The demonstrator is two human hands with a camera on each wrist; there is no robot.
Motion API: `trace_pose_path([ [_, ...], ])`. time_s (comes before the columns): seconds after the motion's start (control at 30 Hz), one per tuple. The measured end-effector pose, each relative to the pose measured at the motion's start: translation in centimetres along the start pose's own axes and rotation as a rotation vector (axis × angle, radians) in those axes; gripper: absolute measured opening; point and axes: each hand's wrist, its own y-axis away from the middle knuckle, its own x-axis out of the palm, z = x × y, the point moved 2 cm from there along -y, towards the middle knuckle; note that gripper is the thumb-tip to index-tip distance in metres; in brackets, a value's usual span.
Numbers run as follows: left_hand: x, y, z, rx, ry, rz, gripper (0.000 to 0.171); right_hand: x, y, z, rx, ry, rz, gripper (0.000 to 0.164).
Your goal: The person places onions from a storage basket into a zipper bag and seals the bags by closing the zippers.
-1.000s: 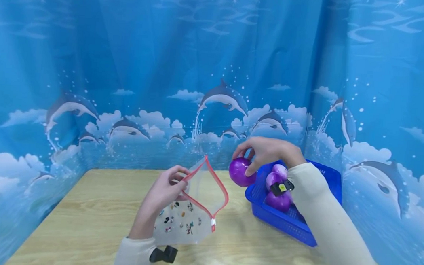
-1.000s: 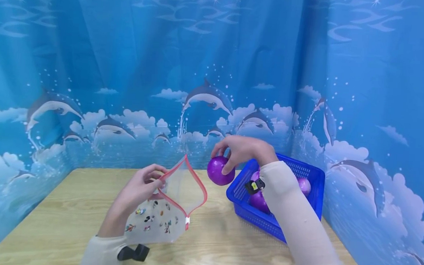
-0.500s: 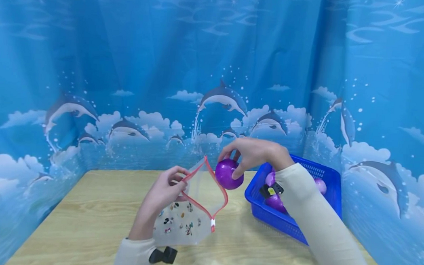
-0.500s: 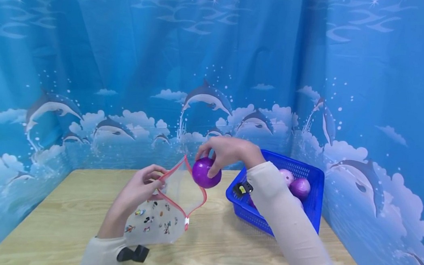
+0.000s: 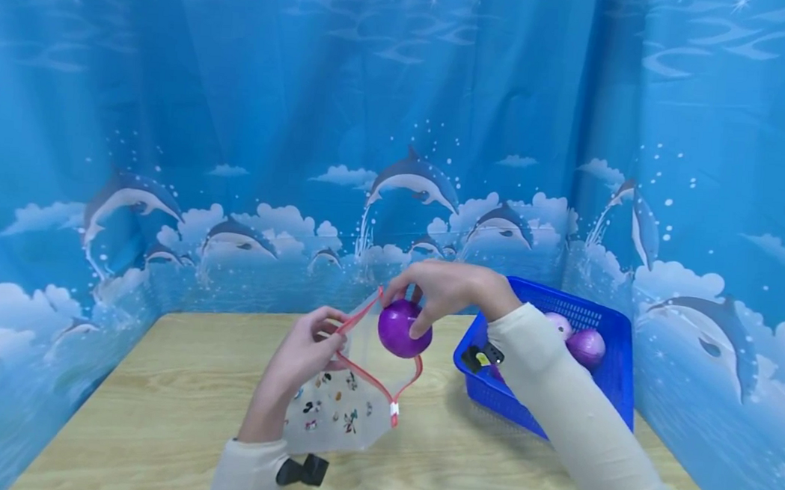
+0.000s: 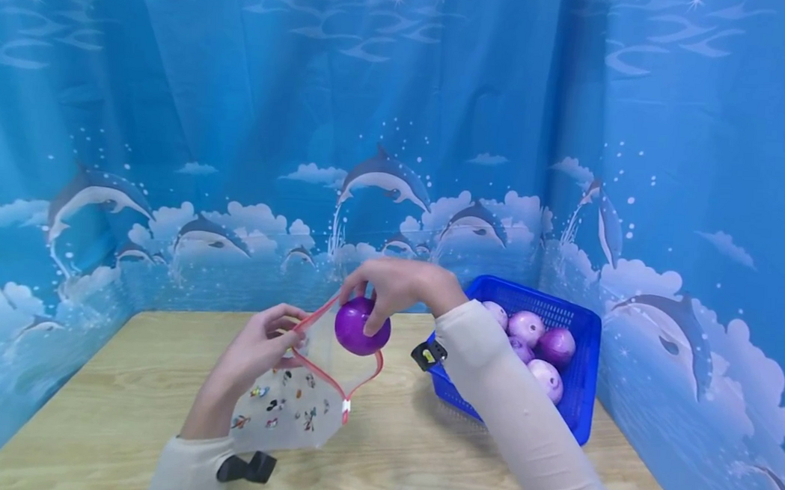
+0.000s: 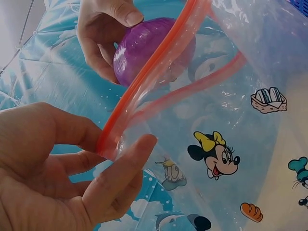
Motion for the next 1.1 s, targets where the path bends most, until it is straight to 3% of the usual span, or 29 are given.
trace_pose_path([
  [0.73, -0.2, -0.1, -0.1, 0.031, 0.028, -0.008, 0.023, 1.0, -1.2, 1.4, -0.021, -0.006, 0.009, 0.053],
  [1.1, -0.7, 0.2, -0.4, 0.039, 0.048, -0.033, 0.025, 1.0, -1.3, 1.8, -0.002, 0.035, -0.038, 0.055],
])
